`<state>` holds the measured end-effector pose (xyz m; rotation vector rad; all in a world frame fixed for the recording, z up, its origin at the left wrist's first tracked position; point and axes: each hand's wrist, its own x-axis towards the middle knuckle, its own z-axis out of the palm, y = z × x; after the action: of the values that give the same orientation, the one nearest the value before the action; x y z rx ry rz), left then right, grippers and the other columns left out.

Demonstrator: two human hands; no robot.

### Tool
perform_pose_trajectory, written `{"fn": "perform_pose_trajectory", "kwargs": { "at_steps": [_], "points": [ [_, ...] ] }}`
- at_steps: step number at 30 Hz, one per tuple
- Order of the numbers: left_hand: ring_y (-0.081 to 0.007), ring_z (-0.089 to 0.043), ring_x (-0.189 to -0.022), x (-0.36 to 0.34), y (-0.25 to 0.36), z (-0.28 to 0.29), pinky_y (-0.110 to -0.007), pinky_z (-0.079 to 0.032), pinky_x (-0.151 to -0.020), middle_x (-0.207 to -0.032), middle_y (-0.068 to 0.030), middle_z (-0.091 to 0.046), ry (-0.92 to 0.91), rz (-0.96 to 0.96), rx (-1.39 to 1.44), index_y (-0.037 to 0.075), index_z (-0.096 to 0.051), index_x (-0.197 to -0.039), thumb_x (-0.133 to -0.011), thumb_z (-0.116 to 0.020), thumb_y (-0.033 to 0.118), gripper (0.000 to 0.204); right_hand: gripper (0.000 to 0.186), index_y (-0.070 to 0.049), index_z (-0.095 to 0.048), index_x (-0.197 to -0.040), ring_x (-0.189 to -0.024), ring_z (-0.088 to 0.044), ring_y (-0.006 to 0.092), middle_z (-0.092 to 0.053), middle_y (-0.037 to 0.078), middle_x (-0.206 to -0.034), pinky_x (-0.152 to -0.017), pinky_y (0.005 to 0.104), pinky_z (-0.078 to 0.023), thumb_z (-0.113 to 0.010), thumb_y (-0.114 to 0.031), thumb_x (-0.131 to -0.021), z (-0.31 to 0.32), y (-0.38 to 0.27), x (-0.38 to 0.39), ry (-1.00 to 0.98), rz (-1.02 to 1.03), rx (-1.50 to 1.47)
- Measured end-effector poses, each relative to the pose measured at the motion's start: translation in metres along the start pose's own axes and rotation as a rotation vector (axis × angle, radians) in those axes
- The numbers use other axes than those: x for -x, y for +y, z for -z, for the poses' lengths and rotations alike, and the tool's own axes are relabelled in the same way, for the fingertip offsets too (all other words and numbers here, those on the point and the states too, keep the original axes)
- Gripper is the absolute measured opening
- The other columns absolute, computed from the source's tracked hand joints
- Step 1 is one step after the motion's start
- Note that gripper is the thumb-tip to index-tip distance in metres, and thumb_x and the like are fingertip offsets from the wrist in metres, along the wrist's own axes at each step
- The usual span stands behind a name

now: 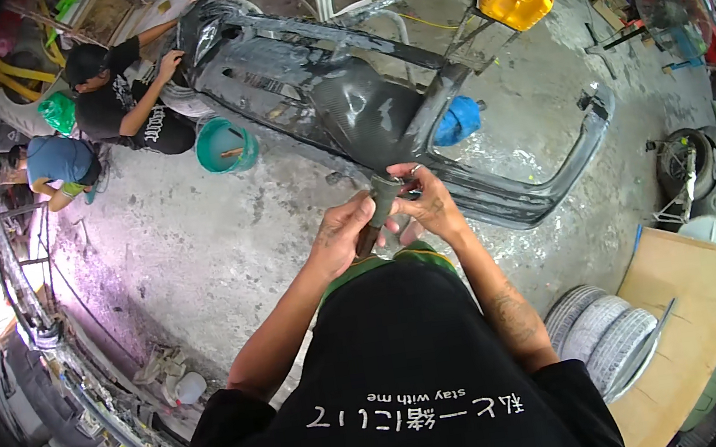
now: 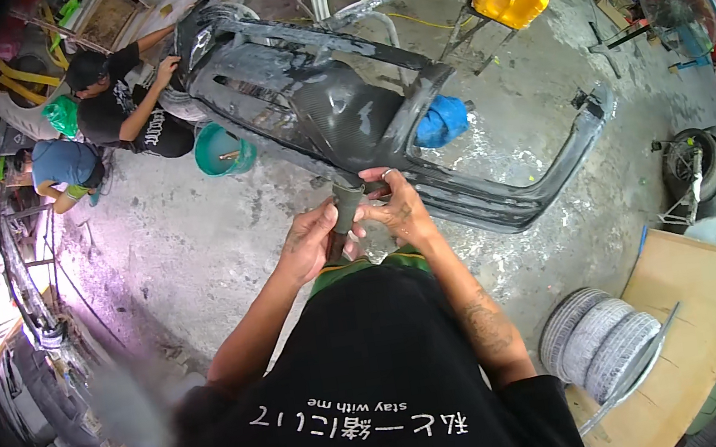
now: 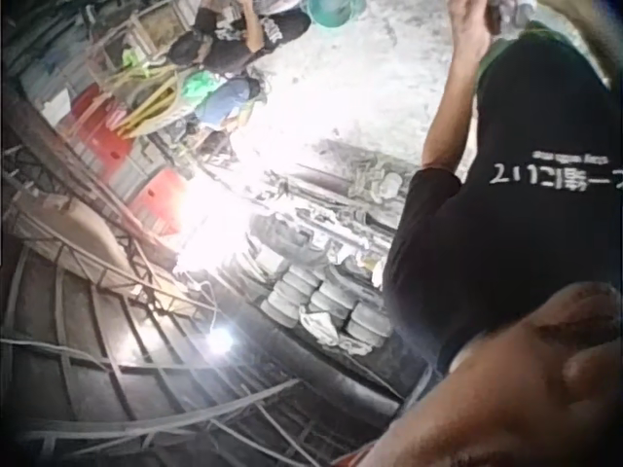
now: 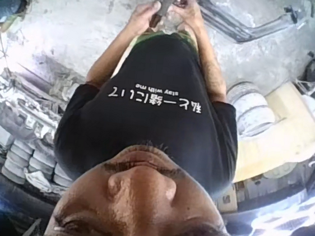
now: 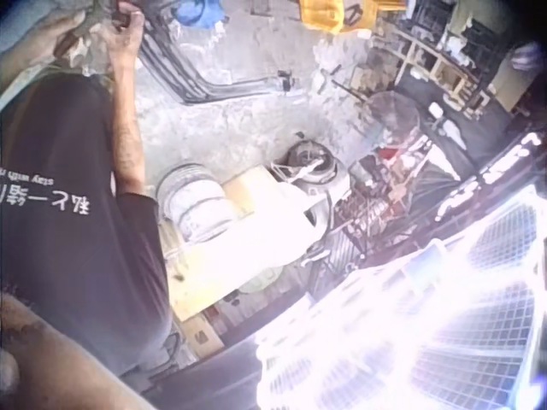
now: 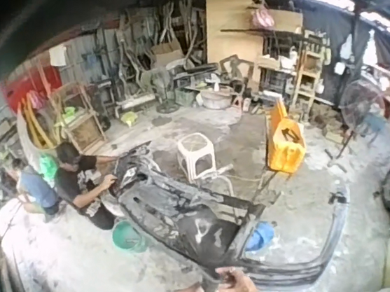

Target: Sanding and preparing a car bumper for repair or refinishing using sanding blocks.

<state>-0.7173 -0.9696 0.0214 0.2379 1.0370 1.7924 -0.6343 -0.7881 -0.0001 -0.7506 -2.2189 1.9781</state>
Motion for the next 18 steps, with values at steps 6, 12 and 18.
{"fn": "perform_pose_trajectory", "kwargs": {
  "at_steps": [6, 12, 18],
  "points": [
    [-0.0113, -0.06, -0.08, -0.011, 0.019, 0.03, -0.024, -0.049, -0.066, -0.1, -0.0041, -0.062, 0.125, -0.11, -0.346, -0.002, -0.068, -0.115, -0.097, -0.063, 0.021, 0.029, 0.064, 0.001, -0.061, -0.12, -0.087, -0.061, 0.0139, -0.065, 0.008, -0.106, -0.078, 0.0298, -0.052, -0.09, -0.025, -0.069, -0.008, -0.016, -0.015, -0.07, -0.051, 0.008],
    [-0.0091, -0.061, -0.084, -0.045, 0.031, 0.037, -0.023, -0.051, -0.073, -0.097, -0.0028, -0.064, 0.199, -0.265, -0.623, 0.002, -0.068, -0.118, -0.086, -0.075, 0.007, 0.032, 0.053, 0.004, -0.058, -0.126, -0.094, -0.064, 0.0132, -0.068, 0.008, -0.103, -0.084, 0.0273, -0.052, -0.08, -0.015, -0.082, -0.014, -0.013, -0.024, -0.054, -0.101, -0.457],
    [-0.0093, -0.061, -0.087, -0.083, 0.04, 0.019, -0.023, -0.051, -0.072, -0.102, -0.0037, -0.062, 0.218, -0.222, -0.605, 0.0, -0.065, -0.121, -0.091, -0.07, 0.009, 0.032, 0.029, 0.003, -0.067, -0.11, -0.084, -0.064, 0.0096, -0.07, 0.004, -0.094, -0.08, 0.0245, -0.052, -0.074, -0.014, -0.088, -0.004, -0.016, -0.071, 0.038, 0.023, -0.501]
  ]
}}
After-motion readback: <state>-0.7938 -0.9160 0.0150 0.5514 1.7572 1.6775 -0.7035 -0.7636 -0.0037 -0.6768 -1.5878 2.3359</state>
